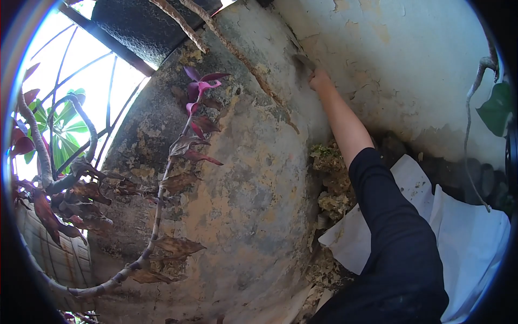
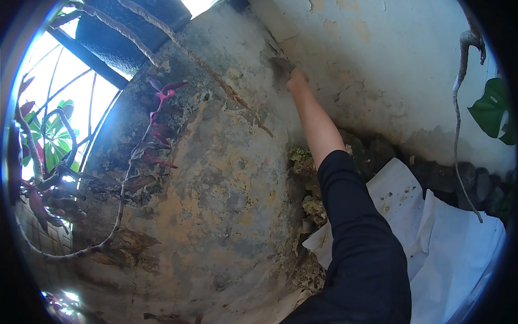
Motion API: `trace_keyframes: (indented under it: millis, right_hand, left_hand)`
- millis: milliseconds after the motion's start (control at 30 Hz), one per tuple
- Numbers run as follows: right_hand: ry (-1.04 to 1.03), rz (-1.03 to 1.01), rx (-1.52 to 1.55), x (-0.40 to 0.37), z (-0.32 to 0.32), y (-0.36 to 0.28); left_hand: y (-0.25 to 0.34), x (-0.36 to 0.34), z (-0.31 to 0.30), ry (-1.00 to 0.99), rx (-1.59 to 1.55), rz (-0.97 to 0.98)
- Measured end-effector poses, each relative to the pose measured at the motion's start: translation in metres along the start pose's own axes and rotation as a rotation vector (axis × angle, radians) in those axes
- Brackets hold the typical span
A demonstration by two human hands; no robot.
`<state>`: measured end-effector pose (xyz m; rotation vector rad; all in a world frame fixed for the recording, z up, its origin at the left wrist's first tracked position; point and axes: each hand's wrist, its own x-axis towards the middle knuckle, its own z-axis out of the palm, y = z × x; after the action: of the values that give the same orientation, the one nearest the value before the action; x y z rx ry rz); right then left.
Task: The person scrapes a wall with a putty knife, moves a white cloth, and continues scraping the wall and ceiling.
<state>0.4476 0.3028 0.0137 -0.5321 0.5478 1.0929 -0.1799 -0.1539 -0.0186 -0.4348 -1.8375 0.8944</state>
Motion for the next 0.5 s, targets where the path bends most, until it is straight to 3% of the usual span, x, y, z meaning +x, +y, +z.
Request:
trace_keyframes:
  millis: [33, 167, 233, 267, 333, 433, 500]
  right_hand:
    - [-0.003, 0.004, 0.001, 0.008, 0.004, 0.003]
    - [-0.585, -0.272, -0.227, 0.025, 0.044, 0.002]
    - [-0.718, -0.167, 0.052, -0.031, 0.063, -0.018]
    - [-0.716, -0.169, 0.045, -0.031, 0.068, -0.017]
    - [-0.437, -0.24, 0.076, -0.033, 0.067, -0.024]
    - [-0.338, -0.331, -0.093, -0.032, 0.024, -0.018]
    - [-0.331, -0.261, -0.188, -0.006, -0.001, -0.01]
  left_hand:
    - [0.0, 0.0, 0.0, 0.003, 0.003, -0.006]
    - [0.004, 0.005, -0.001, 0.012, 0.013, -0.037]
    - [0.006, 0.009, 0.0, 0.013, 0.019, -0.053]
    - [0.008, 0.008, 0.0, 0.015, 0.02, -0.048]
    - [0.01, 0.004, 0.001, 0.027, 0.024, -0.028]
    - [0.012, 0.002, 0.003, 0.04, 0.033, -0.024]
    - [0.012, 0.004, 0.004, 0.059, 0.039, -0.022]
